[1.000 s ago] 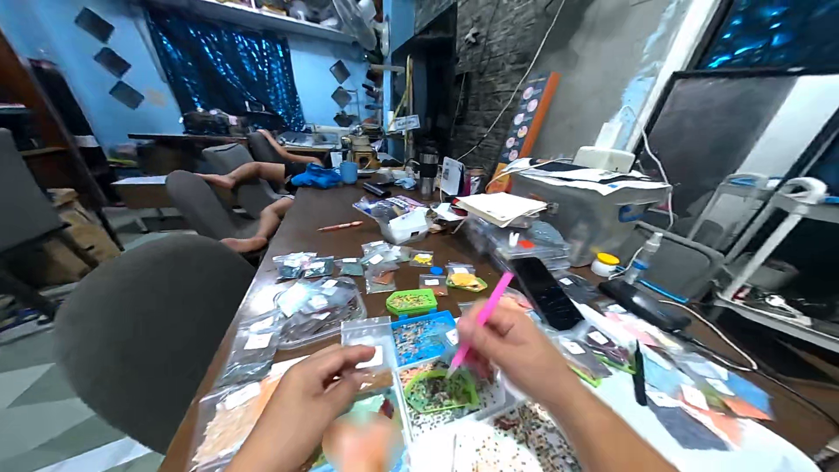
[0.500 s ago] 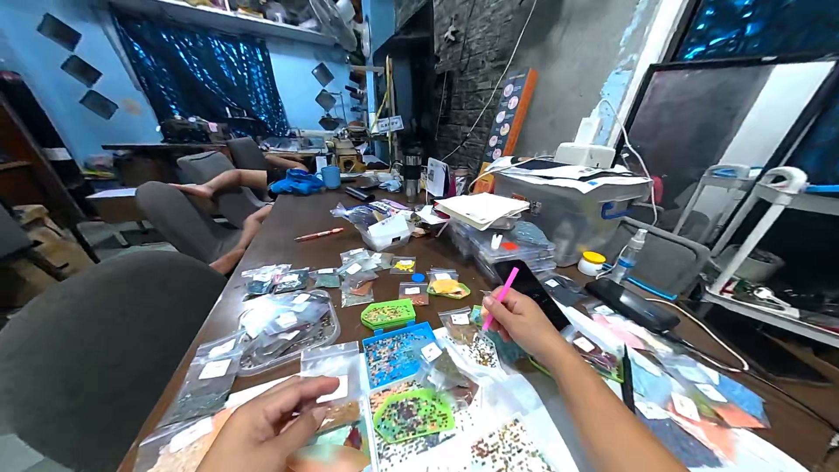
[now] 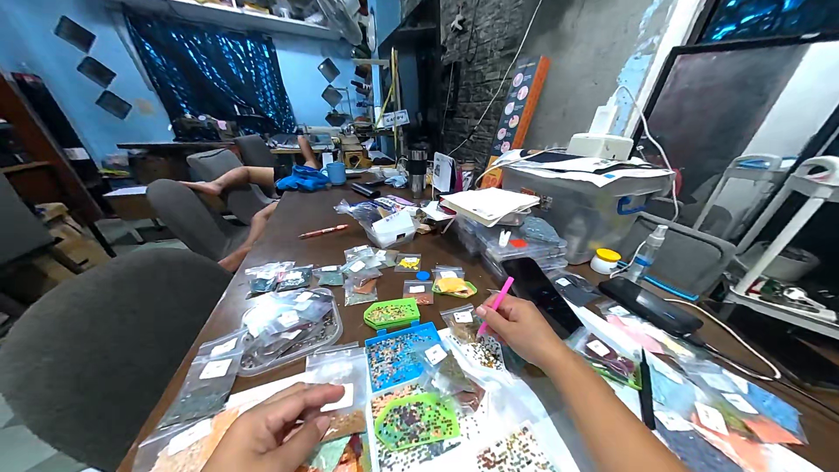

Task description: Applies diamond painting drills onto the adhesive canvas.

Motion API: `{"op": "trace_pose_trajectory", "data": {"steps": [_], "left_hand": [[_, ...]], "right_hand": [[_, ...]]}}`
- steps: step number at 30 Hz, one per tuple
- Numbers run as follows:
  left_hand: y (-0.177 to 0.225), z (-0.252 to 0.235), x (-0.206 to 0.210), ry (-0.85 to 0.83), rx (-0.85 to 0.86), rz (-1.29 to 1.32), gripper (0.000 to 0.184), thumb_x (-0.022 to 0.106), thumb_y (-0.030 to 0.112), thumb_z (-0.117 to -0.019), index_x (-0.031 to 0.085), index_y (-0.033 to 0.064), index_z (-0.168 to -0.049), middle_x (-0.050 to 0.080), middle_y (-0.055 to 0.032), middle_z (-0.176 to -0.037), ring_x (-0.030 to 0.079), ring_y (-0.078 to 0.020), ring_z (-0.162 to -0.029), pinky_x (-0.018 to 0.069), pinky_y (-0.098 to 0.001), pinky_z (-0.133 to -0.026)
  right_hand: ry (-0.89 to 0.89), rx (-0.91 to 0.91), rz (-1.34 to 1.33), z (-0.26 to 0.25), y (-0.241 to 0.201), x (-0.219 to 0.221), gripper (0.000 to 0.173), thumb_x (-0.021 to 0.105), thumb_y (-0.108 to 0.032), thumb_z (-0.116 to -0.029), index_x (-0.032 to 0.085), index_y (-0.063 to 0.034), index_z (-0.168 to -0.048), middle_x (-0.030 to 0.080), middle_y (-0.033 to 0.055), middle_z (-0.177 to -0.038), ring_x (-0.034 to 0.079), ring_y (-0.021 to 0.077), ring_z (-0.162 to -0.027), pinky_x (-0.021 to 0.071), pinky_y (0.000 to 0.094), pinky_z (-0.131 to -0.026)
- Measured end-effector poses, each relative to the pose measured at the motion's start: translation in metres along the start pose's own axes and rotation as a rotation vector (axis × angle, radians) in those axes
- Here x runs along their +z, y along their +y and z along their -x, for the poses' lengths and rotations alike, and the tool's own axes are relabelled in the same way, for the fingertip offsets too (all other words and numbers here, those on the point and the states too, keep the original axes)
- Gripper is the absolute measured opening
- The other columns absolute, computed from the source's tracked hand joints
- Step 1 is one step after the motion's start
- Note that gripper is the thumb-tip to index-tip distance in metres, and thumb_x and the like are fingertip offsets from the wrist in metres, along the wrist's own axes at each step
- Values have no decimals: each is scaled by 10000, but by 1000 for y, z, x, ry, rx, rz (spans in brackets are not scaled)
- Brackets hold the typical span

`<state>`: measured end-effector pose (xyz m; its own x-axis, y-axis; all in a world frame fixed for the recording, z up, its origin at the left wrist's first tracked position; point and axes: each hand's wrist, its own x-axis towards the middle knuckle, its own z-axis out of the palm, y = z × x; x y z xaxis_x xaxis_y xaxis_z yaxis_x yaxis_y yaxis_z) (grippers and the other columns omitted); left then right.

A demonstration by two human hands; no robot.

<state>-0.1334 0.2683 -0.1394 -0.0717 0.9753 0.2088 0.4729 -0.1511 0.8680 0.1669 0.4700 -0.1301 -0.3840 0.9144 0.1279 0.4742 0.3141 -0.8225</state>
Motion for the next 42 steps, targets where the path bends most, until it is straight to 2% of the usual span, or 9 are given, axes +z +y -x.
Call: {"op": "trace_pose_trajectory", "data": {"steps": [8, 17, 30, 42], "left_hand": [[2, 0, 0, 4, -2, -1, 281, 616, -22, -921, 694, -41, -1190, 675, -64, -1092, 641, -27, -929, 542, -192, -832], [3, 0, 1, 0, 1, 0, 277, 607, -25, -925, 694, -46, -1187, 678, -78, -1119, 651, -26, -941, 550, -194, -844], [4, 1, 1, -9, 5, -6, 280, 615, -18, -925, 694, -44, -1192, 675, -73, -1109, 644, -29, -934, 547, -196, -837], [4, 1, 1, 0, 6, -1, 277, 616, -23, -922, 696, -43, -1186, 676, -68, -1096, 642, -26, -928, 544, -189, -830]], "right_hand": [[13, 20, -48, 1, -3, 3, 170, 590, -158, -1049, 665, -15, -996, 650, 25, -743, 617, 54, -633, 530, 214, -640], [32, 7, -125, 0, -2, 6, 162, 569, -144, -1056, 649, -13, -1004, 651, 17, -741, 620, 52, -627, 534, 203, -636], [-17, 40, -63, 0, -3, 6, 191, 572, -175, -1060, 646, -8, -1002, 642, 24, -740, 612, 56, -628, 525, 217, -637], [52, 27, -62, 0, -3, 7, 191, 575, -186, -1059, 634, -28, -969, 636, 24, -727, 604, 60, -617, 517, 216, -627]]}}
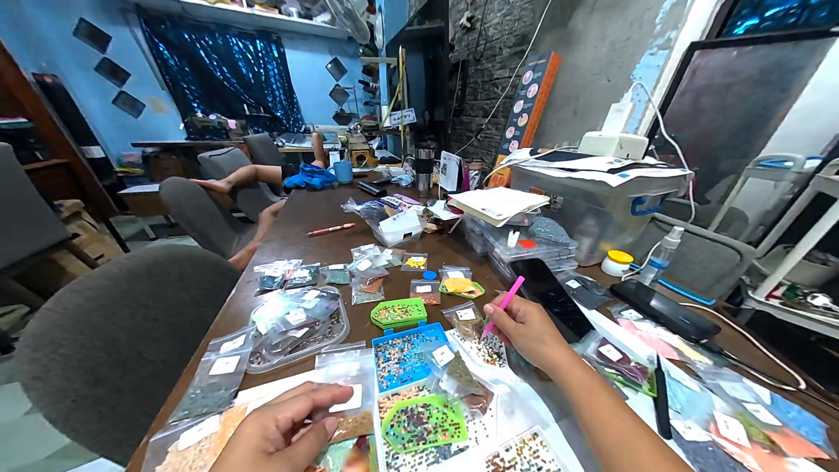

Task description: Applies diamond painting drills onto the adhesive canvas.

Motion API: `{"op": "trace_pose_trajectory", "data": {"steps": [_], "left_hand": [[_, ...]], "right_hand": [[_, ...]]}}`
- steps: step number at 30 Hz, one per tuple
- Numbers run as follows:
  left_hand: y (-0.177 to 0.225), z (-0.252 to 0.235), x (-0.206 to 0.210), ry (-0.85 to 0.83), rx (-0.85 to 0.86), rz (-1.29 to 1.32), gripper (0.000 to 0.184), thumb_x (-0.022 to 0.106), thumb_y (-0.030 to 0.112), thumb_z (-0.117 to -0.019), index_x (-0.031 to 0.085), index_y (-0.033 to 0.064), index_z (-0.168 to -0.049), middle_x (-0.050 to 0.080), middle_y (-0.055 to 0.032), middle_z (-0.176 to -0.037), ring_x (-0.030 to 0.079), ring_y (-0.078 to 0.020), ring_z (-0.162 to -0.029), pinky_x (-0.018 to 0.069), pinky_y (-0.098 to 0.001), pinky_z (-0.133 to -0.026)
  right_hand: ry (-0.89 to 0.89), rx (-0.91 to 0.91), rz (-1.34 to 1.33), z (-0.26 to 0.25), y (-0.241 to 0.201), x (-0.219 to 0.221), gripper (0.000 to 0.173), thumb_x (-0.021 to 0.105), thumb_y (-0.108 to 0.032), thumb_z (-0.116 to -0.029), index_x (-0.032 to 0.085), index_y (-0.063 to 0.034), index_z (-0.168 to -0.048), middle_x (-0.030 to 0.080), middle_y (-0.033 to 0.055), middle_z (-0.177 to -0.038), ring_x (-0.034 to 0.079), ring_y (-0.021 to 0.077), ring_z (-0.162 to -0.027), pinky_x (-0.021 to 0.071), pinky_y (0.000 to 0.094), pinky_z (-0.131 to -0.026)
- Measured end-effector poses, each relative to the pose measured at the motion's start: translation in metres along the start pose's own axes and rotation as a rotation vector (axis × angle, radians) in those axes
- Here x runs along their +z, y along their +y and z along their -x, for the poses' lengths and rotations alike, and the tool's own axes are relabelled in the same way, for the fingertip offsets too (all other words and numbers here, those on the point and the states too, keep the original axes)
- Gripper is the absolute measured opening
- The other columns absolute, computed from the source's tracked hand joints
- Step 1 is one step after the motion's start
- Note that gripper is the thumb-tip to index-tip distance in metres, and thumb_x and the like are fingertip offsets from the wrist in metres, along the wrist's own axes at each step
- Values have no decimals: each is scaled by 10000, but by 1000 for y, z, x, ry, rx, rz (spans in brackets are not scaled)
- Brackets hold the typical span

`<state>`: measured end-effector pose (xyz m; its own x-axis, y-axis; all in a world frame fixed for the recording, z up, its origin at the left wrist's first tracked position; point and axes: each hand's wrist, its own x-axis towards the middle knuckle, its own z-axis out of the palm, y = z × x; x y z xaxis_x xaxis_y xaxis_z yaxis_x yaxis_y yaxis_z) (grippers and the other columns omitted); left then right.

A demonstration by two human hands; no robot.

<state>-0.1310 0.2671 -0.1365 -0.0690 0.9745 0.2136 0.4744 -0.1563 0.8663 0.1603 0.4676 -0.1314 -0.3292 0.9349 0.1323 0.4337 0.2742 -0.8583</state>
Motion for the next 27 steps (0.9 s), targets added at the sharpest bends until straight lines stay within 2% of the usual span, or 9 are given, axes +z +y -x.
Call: {"op": "trace_pose_trajectory", "data": {"steps": [9, 15, 21, 27], "left_hand": [[0, 0, 0, -3, 12, 3, 277, 613, -25, -919, 699, -42, -1182, 678, -70, -1108, 653, -27, -933, 553, -192, -834], [-1, 0, 0, -4, 12, -4, 276, 612, -24, -921, 700, -39, -1182, 680, -73, -1121, 654, -32, -939, 553, -196, -836], [1, 0, 0, -4, 5, -7, 278, 614, -20, -922, 701, -35, -1185, 676, -68, -1108, 649, -26, -933, 549, -187, -832], [0, -1, 0, -6, 1, -7, 278, 613, -21, -924, 698, -39, -1187, 676, -68, -1113, 649, -28, -933, 550, -187, -830]], "right_hand": [[-45, 9, 49, -1, 1, 1, 201, 578, -193, -1058, 648, -11, -1010, 644, 35, -760, 616, 75, -652, 530, 242, -661], [10, 8, 14, 0, 0, 0, 188, 577, -186, -1058, 639, -25, -982, 641, 30, -732, 612, 70, -622, 525, 231, -631], [-23, 14, 72, -1, 2, 0, 207, 581, -205, -1058, 636, -20, -982, 628, 38, -740, 608, 78, -635, 527, 247, -652], [-53, -23, -75, 1, -2, 1, 178, 576, -146, -1054, 654, -14, -962, 655, 14, -721, 623, 48, -610, 537, 202, -620]]}}
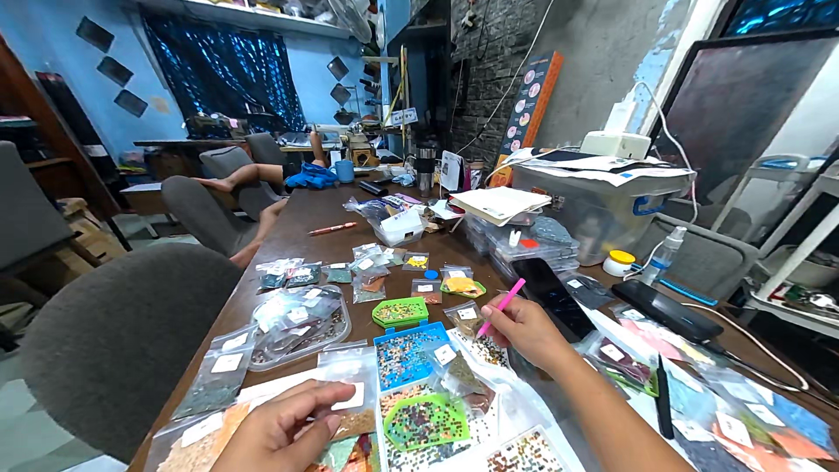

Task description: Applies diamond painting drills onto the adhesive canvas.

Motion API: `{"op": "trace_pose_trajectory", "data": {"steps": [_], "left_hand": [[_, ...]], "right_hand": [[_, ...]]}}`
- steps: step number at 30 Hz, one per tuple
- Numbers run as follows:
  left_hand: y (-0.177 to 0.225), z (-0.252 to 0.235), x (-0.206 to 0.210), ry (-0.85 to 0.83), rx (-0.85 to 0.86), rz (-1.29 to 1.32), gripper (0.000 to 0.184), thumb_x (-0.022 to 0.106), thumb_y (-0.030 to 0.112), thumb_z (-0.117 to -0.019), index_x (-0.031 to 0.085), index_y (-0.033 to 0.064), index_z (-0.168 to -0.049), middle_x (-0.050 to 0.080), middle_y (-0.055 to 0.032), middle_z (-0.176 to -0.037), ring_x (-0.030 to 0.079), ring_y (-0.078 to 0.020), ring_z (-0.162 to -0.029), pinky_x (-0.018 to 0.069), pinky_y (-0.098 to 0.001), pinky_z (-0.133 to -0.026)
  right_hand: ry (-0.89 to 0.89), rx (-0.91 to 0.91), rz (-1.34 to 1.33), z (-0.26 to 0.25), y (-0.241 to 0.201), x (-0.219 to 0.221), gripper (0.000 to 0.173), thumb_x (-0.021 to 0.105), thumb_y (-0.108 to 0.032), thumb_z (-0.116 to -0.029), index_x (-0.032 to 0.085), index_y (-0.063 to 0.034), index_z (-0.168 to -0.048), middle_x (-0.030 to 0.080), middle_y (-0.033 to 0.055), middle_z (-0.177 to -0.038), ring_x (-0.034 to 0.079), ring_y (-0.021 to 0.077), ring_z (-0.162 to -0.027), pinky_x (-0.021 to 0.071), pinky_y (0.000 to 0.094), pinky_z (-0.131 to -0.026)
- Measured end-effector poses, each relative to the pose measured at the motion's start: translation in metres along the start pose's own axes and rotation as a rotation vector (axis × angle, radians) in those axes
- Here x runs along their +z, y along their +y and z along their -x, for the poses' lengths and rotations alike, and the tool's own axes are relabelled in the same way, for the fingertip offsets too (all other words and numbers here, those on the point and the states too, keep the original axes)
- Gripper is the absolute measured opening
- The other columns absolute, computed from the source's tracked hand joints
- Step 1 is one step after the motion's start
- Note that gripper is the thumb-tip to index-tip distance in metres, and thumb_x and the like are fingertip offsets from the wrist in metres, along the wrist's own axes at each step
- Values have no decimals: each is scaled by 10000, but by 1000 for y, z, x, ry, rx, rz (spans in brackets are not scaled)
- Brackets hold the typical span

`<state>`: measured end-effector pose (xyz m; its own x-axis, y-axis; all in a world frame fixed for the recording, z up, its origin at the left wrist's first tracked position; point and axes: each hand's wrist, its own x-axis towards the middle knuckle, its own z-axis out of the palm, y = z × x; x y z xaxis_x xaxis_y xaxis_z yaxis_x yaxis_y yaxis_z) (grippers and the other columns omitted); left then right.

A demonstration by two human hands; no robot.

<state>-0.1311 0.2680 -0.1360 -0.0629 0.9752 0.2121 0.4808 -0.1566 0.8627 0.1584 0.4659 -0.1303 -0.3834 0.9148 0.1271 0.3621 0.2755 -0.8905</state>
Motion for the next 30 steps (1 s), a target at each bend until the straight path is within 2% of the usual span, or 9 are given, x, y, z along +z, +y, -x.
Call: {"op": "trace_pose_trajectory", "data": {"steps": [13, 30], "left_hand": [[2, 1, 0, 2, -10, 1, 280, 613, -20, -922, 700, -35, -1187, 677, -80, -1124, 651, -35, -942, 550, -194, -837], [1, 0, 0, 0, -7, 2, 284, 615, -20, -920, 700, -29, -1190, 675, -62, -1116, 644, -19, -925, 546, -181, -823]], "right_hand": [[43, 15, 144, -1, 1, 0, 202, 578, -190, -1058, 650, -15, -987, 647, 36, -757, 620, 73, -644, 533, 237, -649], [-1, -43, 107, -3, 7, 4, 192, 592, -181, -1049, 657, -27, -955, 633, 11, -714, 596, 50, -616, 513, 216, -628]]}}
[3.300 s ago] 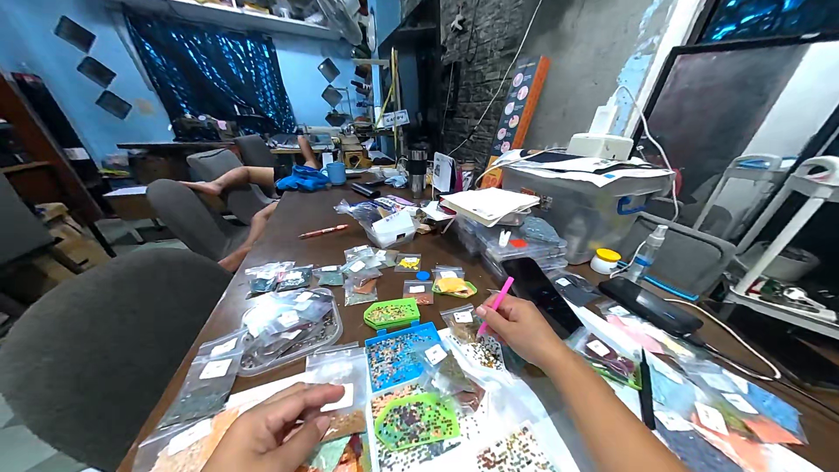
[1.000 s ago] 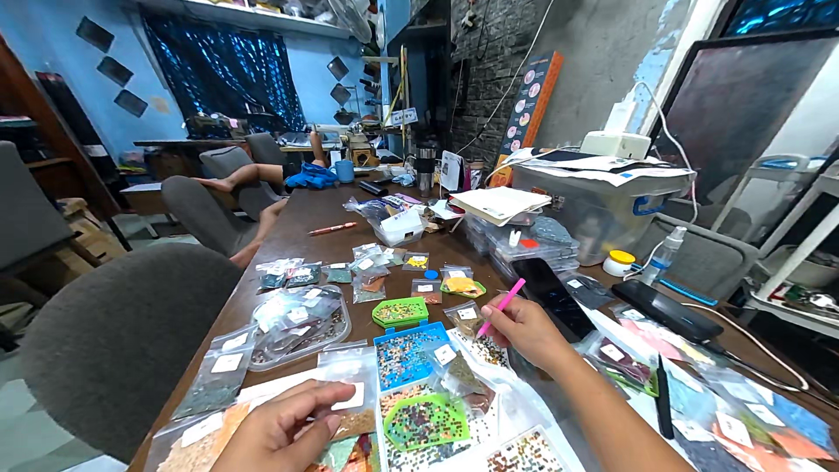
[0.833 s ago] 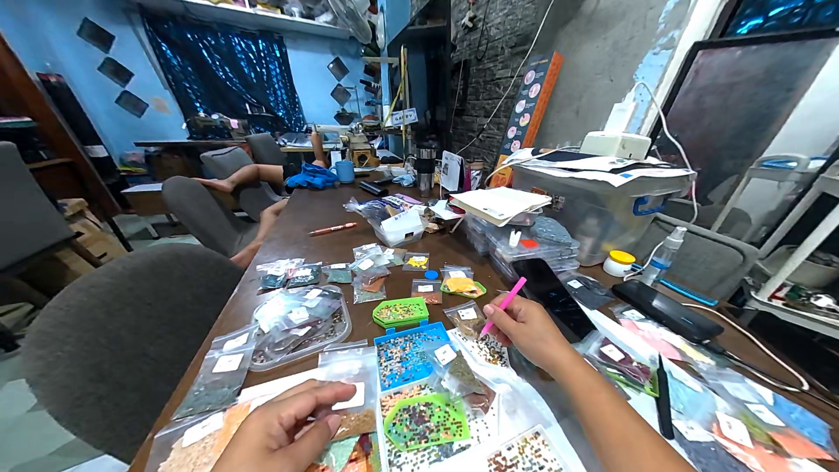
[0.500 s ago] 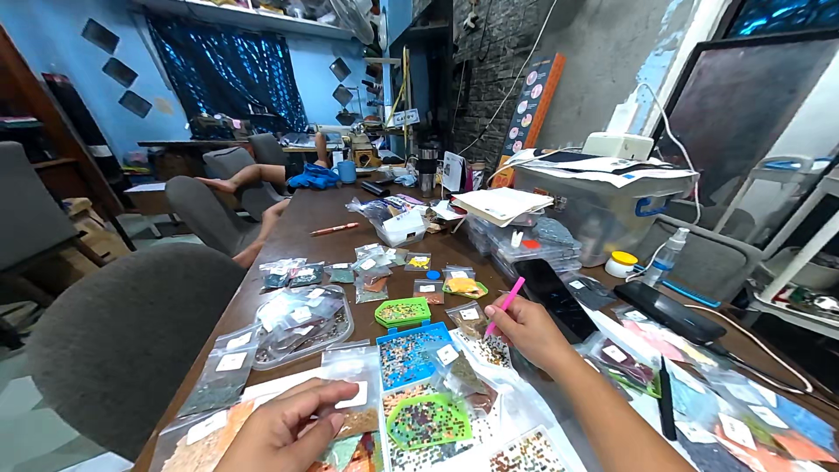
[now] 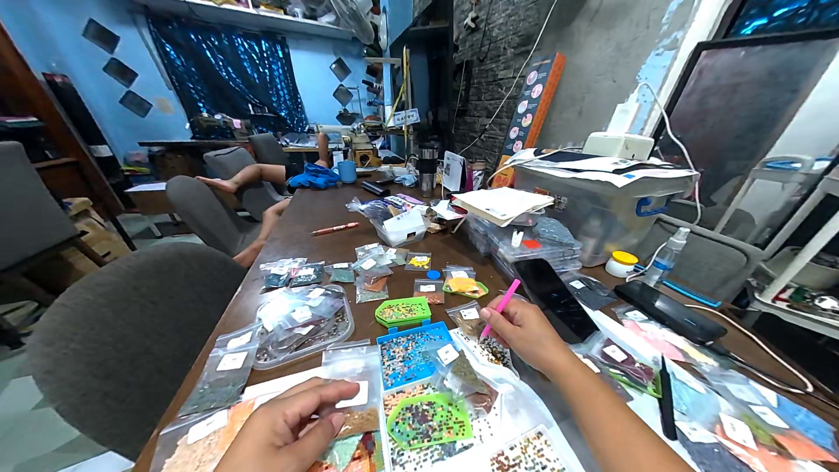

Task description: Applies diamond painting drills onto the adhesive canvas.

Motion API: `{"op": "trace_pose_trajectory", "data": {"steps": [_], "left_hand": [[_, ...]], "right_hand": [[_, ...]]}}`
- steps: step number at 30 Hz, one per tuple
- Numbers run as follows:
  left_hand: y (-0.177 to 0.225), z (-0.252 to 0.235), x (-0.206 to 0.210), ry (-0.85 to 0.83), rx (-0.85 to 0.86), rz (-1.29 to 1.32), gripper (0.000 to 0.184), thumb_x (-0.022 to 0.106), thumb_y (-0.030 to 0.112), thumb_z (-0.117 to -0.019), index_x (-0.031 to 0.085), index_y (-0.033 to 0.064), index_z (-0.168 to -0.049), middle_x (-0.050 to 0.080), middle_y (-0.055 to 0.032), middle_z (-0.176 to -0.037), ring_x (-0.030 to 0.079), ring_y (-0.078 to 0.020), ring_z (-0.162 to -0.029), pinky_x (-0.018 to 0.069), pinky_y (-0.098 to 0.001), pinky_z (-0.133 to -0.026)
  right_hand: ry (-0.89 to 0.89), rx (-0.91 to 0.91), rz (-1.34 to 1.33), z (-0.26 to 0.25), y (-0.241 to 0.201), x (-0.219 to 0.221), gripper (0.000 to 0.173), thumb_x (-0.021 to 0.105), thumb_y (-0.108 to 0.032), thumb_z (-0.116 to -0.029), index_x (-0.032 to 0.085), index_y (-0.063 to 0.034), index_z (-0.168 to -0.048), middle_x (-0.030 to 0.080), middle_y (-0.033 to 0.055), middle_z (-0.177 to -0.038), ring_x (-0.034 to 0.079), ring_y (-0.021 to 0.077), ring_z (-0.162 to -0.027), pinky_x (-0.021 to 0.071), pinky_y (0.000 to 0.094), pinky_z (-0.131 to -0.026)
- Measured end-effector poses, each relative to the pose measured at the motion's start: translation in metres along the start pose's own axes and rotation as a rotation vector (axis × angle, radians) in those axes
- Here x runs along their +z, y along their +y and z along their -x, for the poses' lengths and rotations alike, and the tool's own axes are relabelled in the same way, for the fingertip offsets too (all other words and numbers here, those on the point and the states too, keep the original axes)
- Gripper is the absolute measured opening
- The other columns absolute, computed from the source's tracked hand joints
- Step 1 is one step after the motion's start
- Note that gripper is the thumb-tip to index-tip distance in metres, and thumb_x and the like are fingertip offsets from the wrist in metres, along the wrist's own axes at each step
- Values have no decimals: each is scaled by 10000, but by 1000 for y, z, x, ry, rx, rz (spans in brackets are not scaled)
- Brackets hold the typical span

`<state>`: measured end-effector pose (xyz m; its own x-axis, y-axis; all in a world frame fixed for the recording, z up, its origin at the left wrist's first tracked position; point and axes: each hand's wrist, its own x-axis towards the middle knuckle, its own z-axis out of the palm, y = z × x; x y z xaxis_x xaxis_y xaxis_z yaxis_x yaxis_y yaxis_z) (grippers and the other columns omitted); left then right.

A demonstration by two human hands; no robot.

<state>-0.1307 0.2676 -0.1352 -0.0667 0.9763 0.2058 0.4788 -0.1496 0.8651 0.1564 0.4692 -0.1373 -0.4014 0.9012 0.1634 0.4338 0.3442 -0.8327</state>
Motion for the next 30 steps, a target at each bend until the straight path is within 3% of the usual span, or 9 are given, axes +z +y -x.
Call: {"op": "trace_pose_trajectory", "data": {"steps": [13, 30], "left_hand": [[0, 0, 0, 6, 8, 2, 282, 619, -20, -918, 702, -32, -1187, 677, -71, -1113, 652, -29, -941, 552, -188, -837], [0, 0, 0, 0, 0, 4, 287, 616, -21, -919, 698, -32, -1193, 675, -70, -1123, 651, -28, -945, 550, -185, -836]], "right_hand": [[16, 66, 43, 0, -4, -3, 204, 578, -198, -1059, 652, -14, -1010, 644, 46, -767, 624, 87, -666, 535, 255, -670], [26, 73, 19, 0, -4, -3, 196, 579, -198, -1058, 648, -23, -1002, 649, 31, -755, 617, 68, -643, 527, 231, -647]]}}
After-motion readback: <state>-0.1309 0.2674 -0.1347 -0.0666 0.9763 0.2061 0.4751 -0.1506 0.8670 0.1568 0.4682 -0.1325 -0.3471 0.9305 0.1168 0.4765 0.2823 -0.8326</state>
